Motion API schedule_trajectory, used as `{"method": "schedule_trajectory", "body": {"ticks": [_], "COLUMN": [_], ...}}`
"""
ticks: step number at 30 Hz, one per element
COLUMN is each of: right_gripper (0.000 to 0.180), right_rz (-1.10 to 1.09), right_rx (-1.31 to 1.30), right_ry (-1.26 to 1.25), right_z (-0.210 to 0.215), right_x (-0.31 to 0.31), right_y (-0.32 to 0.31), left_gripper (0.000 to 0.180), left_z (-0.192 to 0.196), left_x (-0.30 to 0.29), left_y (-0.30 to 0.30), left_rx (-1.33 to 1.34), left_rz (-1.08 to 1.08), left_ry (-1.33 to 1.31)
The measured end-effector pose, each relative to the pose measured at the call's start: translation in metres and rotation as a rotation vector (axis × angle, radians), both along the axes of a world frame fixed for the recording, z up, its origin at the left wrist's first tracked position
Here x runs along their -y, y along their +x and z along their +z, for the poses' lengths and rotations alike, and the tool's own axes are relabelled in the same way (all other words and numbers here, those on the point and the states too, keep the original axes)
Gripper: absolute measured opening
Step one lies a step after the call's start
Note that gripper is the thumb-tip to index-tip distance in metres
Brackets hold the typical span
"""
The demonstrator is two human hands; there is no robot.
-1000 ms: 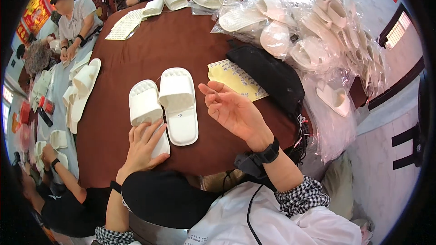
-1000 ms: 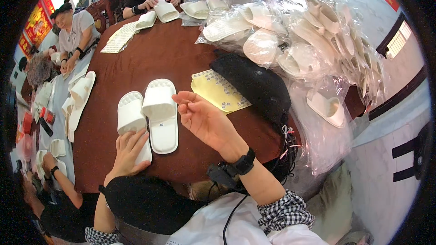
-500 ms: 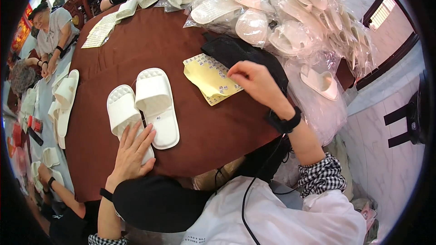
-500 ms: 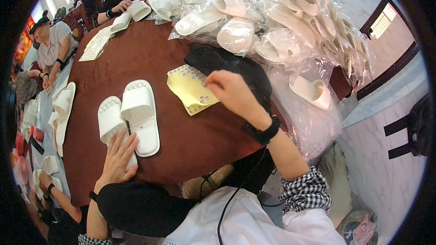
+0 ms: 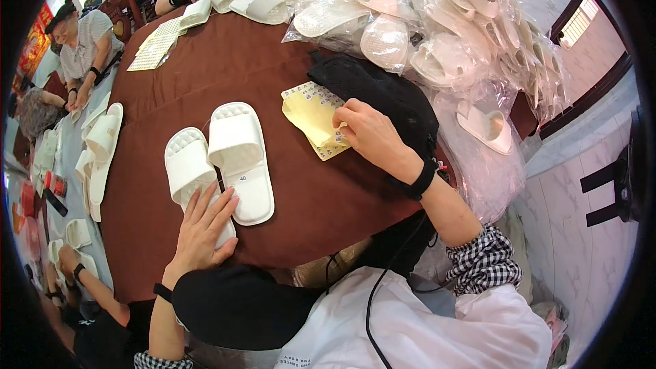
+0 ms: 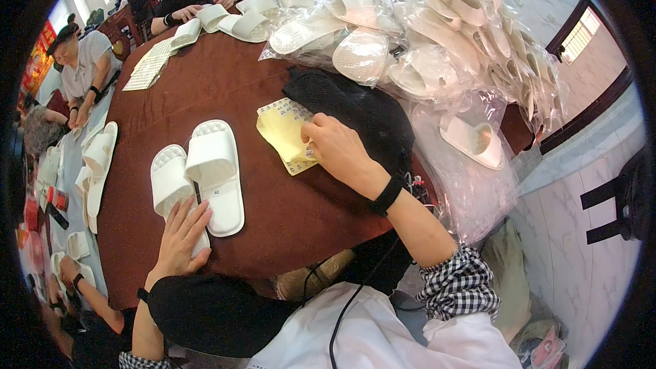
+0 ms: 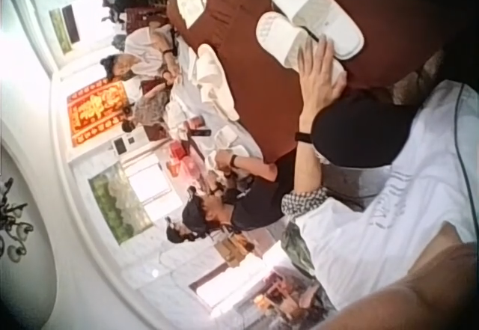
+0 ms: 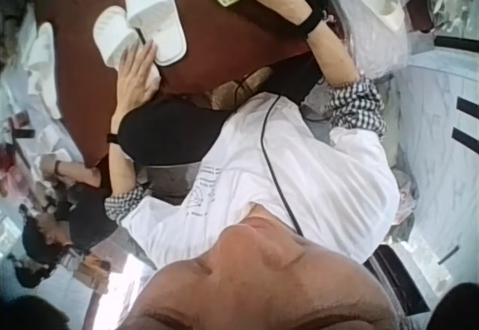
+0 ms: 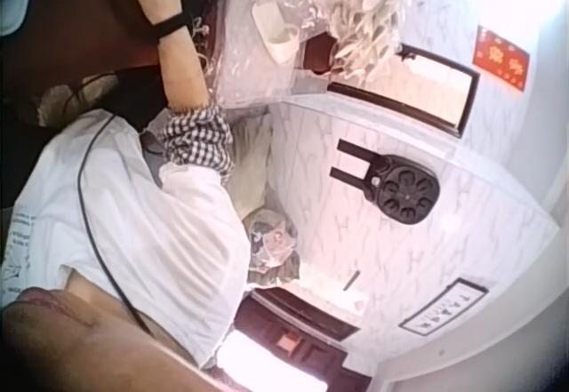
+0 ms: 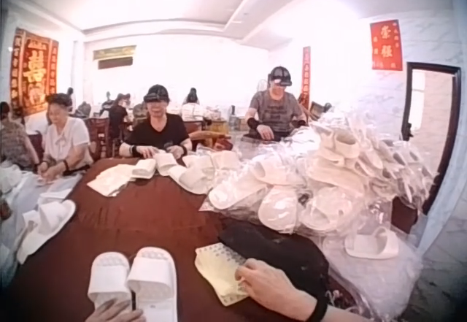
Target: Checking shoe quality and placing them into plastic bags for packaging.
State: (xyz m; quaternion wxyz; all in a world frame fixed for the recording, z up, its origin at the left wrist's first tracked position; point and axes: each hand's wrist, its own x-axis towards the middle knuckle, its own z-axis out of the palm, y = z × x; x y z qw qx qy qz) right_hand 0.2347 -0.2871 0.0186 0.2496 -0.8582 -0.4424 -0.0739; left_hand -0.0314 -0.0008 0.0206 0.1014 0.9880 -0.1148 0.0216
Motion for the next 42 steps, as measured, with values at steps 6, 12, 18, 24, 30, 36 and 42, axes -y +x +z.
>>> {"method": "schedule_trajectory", "body": {"ticks": [6, 12, 18, 24, 30, 36, 42], "right_gripper": [0.005, 0.007, 0.010, 0.008, 0.011, 0.010, 0.006], "right_rz": [0.030, 0.056, -0.006, 0.406, 0.319, 0.325, 0.303], "right_rx": [0.106, 0.243, 0.044, -0.312, -0.124, -0.082, -0.103], "right_ry": [-0.068, -0.154, 0.073, 0.164, 0.017, -0.053, -0.080], "right_z": [-0.010, -0.014, 0.014, 0.023, -0.001, -0.003, 0.001], "right_x": [-0.005, -0.005, -0.024, -0.089, -0.125, -0.127, -0.126], "right_y": [0.004, 0.010, -0.008, -0.068, -0.087, -0.085, -0.089], "left_gripper": [0.069, 0.070, 0.071, 0.069, 0.067, 0.068, 0.070], "left_z": [0.000, -0.002, -0.006, -0.006, -0.005, -0.008, -0.009], "left_x": [-0.001, -0.002, -0.003, -0.002, 0.000, -0.001, -0.002], "left_y": [-0.001, 0.002, 0.002, 0.000, 0.003, 0.002, 0.000], "left_rx": [0.014, 0.049, 0.055, 0.076, 0.101, 0.131, 0.118], "left_rz": [-0.002, 0.004, -0.040, -0.029, -0.031, -0.040, -0.030], "left_ry": [-0.013, 0.007, -0.093, -0.092, -0.114, -0.113, -0.127]}}
